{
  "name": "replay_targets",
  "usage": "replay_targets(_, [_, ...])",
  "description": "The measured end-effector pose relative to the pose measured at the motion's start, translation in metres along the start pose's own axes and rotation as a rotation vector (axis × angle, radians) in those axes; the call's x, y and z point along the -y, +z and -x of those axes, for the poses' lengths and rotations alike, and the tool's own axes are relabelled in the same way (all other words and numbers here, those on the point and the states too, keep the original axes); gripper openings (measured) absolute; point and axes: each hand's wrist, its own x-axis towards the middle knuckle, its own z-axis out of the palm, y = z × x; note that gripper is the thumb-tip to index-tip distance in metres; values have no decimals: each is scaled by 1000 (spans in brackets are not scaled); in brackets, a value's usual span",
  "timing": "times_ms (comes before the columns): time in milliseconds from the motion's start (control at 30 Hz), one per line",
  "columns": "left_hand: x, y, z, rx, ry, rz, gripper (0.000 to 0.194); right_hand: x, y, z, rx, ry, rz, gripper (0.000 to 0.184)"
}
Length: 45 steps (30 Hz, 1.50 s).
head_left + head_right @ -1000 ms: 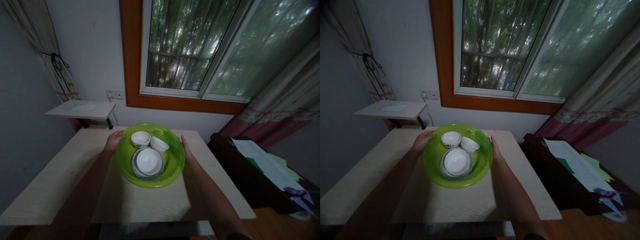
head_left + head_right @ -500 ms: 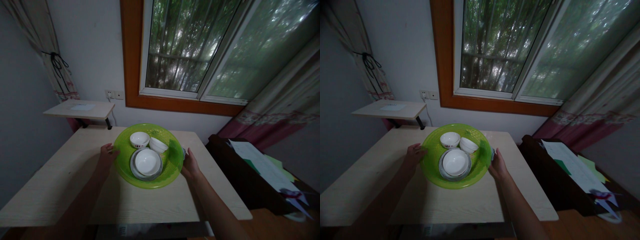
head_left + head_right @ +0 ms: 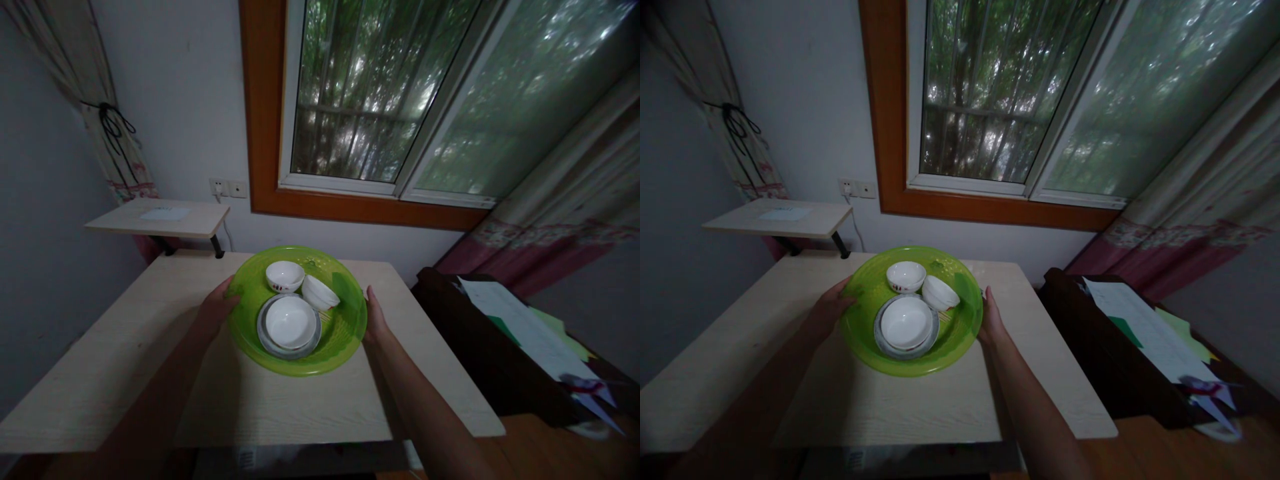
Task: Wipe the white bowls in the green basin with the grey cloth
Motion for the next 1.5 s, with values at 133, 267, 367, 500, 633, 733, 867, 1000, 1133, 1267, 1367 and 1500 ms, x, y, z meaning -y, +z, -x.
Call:
replay_targets(133, [-5, -2, -21, 238, -16, 118, 77, 5, 6, -17, 31, 51, 35, 68])
replay_targets(267, [-6, 1, -45, 251, -49, 92, 79, 12, 13, -25, 13, 92, 38, 71])
replay_targets(367, [-3, 7, -58, 175, -53, 86, 71, 15, 17, -25, 14, 96, 33, 71])
replay_targets(500, [3, 11, -64, -89, -55, 94, 58, 11, 16, -17, 0, 49, -7, 68])
replay_targets(633, [12, 12, -49, -293, -14, 106, 48, 2, 10, -2, -44, -41, -80, 57])
replay_targets(733, [21, 13, -27, -278, -4, 170, 51, -3, 2, 9, -30, -77, -111, 50])
replay_targets(867, [36, 8, -3, -310, 5, 178, 57, -5, -6, 18, -61, -72, -117, 47])
replay_targets(1000, [40, 3, 3, -321, 36, 84, 56, -4, -3, 18, -67, -70, -117, 45])
replay_targets(1133, [31, -1, -3, -298, 20, 41, 52, -2, 5, 16, -27, -75, -104, 44])
replay_targets(1267, [22, -4, -18, -202, -11, 98, 56, -1, 10, 13, -11, -63, -94, 46])
replay_targets(1367, [20, -4, -31, -121, -2, 182, 58, 0, 12, 10, -3, -39, -74, 49])
replay_targets(1500, [17, -1, -46, -62, -43, 271, 61, 0, 11, 4, -17, -6, -63, 56])
